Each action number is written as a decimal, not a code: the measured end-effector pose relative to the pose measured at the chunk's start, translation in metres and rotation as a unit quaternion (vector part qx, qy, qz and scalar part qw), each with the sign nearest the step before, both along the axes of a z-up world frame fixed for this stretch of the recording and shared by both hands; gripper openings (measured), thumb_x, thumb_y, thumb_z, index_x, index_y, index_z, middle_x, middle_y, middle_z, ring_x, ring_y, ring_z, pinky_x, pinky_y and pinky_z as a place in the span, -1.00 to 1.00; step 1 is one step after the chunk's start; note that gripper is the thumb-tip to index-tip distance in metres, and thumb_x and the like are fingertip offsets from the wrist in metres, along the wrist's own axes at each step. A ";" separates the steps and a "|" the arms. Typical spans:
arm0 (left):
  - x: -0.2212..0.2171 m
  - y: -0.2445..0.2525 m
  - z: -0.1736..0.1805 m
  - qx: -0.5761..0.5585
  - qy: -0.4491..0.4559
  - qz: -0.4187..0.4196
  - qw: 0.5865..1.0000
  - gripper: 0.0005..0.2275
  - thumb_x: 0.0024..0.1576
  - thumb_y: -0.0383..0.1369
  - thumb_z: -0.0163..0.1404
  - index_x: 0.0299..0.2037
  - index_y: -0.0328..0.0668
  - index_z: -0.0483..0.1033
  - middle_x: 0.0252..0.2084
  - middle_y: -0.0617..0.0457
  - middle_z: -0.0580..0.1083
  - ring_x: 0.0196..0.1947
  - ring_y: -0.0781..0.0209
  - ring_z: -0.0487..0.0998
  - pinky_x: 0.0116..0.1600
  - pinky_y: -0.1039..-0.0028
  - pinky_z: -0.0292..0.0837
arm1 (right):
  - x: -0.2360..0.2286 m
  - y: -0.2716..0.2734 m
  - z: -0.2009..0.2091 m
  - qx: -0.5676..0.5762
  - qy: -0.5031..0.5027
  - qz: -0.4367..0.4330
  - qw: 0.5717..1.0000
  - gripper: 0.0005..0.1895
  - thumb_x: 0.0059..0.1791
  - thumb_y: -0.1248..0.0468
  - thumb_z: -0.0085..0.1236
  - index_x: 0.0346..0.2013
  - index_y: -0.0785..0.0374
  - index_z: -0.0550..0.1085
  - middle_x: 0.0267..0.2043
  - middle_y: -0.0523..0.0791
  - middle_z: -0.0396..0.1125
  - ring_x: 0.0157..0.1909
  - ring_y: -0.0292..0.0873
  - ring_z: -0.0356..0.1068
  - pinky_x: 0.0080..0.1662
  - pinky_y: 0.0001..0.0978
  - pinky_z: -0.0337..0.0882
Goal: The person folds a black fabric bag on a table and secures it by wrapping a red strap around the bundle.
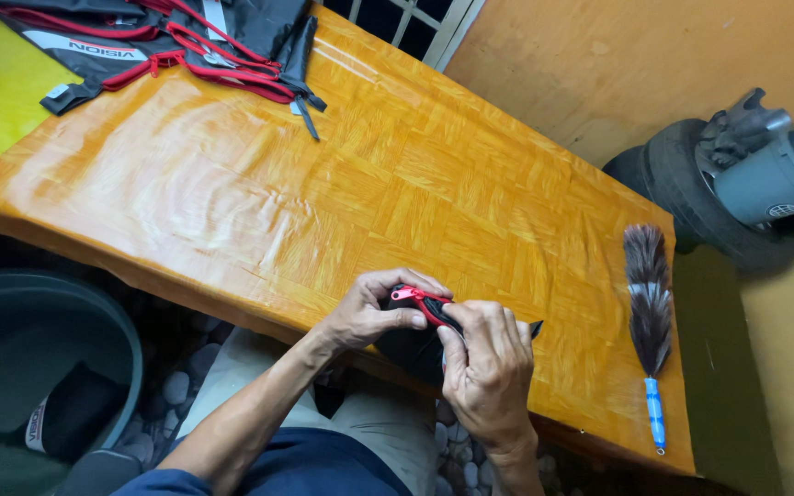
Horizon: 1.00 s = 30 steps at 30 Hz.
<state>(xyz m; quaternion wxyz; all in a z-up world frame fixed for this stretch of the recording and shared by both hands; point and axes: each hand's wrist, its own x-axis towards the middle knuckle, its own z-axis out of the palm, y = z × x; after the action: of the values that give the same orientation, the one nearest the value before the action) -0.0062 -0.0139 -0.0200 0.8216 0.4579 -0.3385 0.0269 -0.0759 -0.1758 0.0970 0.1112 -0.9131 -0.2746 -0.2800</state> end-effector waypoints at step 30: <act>0.008 -0.009 -0.005 -0.042 0.055 -0.009 0.998 -0.87 0.09 -0.43 0.24 -0.21 -0.19 0.59 -0.10 -0.11 0.61 -0.02 0.15 0.63 0.19 0.38 0.56 | 0.009 -0.010 0.035 0.024 0.143 0.071 0.987 -0.60 -0.13 0.19 0.39 -0.01 0.13 0.58 -0.10 -0.18 0.50 -0.06 -0.20 0.49 0.02 -0.33 0.34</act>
<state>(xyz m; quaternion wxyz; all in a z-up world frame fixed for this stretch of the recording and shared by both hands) 0.0020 -0.0228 -0.0253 0.8574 0.4210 -0.2960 0.0082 -0.0665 -0.1861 0.1316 0.1909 -0.9191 -0.3130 -0.1443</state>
